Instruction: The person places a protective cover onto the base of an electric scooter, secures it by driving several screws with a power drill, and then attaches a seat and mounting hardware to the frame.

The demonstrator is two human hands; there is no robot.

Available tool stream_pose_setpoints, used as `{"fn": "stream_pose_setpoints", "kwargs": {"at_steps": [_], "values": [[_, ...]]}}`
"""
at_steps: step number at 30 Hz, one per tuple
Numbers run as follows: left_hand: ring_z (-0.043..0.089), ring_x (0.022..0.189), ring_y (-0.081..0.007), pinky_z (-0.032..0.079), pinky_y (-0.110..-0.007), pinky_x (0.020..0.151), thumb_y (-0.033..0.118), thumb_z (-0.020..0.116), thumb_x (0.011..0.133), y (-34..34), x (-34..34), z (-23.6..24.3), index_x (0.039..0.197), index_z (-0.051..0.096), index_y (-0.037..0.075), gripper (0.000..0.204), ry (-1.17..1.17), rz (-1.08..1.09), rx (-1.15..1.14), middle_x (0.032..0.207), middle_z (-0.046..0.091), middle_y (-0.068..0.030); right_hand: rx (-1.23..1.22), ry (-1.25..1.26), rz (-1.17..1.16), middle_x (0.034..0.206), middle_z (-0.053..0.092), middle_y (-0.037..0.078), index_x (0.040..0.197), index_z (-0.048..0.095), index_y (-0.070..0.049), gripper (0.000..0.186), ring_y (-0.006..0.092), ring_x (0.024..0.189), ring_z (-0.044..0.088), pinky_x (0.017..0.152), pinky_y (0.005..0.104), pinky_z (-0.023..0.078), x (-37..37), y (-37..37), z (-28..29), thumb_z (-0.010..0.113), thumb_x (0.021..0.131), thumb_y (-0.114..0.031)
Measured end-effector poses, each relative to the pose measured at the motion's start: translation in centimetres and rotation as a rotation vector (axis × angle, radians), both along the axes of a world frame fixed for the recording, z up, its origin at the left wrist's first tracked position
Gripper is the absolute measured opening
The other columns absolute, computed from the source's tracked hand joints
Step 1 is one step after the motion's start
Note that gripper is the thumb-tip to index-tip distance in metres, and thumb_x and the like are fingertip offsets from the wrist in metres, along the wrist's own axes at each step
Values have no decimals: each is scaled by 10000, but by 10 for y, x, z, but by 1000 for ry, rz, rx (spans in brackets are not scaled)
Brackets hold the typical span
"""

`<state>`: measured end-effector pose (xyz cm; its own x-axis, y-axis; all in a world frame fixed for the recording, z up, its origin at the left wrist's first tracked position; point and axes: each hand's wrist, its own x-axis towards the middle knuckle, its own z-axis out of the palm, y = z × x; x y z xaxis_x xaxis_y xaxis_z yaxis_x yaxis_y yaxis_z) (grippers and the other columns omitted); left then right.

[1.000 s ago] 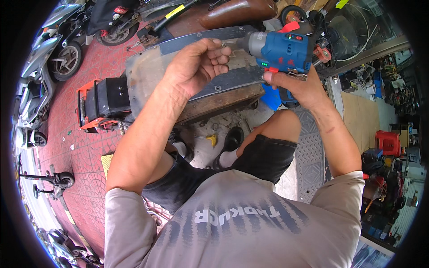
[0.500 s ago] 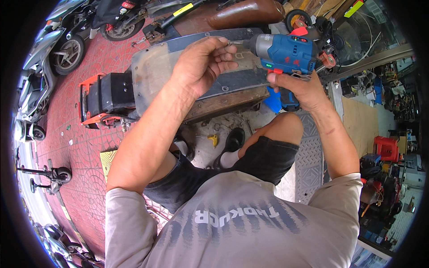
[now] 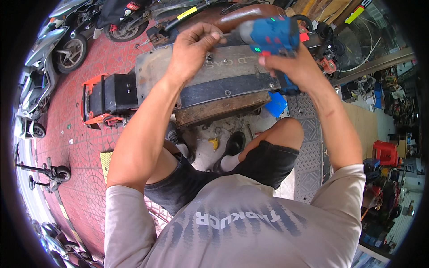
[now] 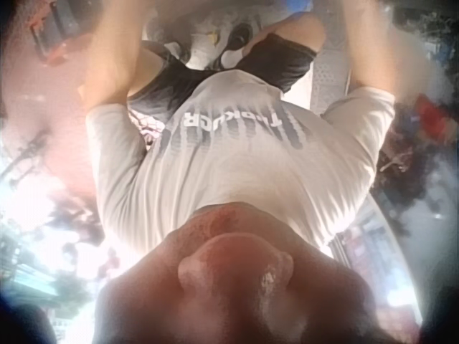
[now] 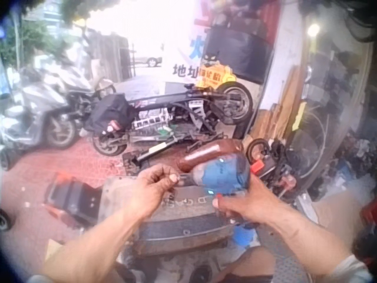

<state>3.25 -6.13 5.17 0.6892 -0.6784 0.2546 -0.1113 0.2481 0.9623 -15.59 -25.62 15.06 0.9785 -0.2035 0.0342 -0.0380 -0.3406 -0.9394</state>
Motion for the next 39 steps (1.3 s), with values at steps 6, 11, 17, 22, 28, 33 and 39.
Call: {"fn": "stream_pose_setpoints", "kwargs": {"at_steps": [6,11,17,22,28,33,39], "values": [[689,1180,-305,523,-400,1060,9,624,936,-8,50,-22,1165,777,42,278,-790,386,330,1190,764,-146,-414,226,63,735,683,84,953,729,3,240,163,599,640,537,325,512,93,-21,15,836,819,-165],[567,1362,-359,445,-444,1193,63,584,883,-17,60,-46,1213,799,108,396,-798,317,568,1336,739,-114,-532,341,80,742,693,84,925,729,4,228,161,608,651,506,326,516,134,-21,-2,832,796,-153],[647,1264,-395,486,-460,1145,112,590,891,-26,72,-58,1202,797,101,374,-756,285,690,1287,753,-151,-522,426,134,718,686,83,908,729,11,211,161,593,644,493,327,506,156,-29,-16,826,791,-136],[705,1161,-428,528,-518,1064,212,577,951,-24,78,-50,1197,796,93,350,-728,333,672,1215,768,-193,-611,506,171,649,667,87,839,741,23,151,163,505,607,461,324,468,173,-25,-12,804,788,-105],[670,1280,-421,518,-509,1099,533,394,1104,-43,88,-33,1270,769,58,627,-623,237,1217,1334,731,-206,-921,780,292,706,735,62,823,787,-22,195,160,586,657,555,367,490,201,-22,11,834,825,-212],[595,1381,-423,468,-505,1158,549,388,1102,-50,101,-36,1349,717,42,653,-585,137,1222,1452,652,-241,-829,758,250,667,734,55,704,787,-46,194,159,547,641,505,366,452,202,-23,12,828,786,-218],[567,1412,-426,444,-508,1183,513,373,1101,-51,103,-38,1359,705,20,648,-560,138,1225,1483,629,-243,-860,752,224,678,740,58,707,783,-39,184,166,548,647,508,371,461,200,-20,14,819,775,-206]]}}
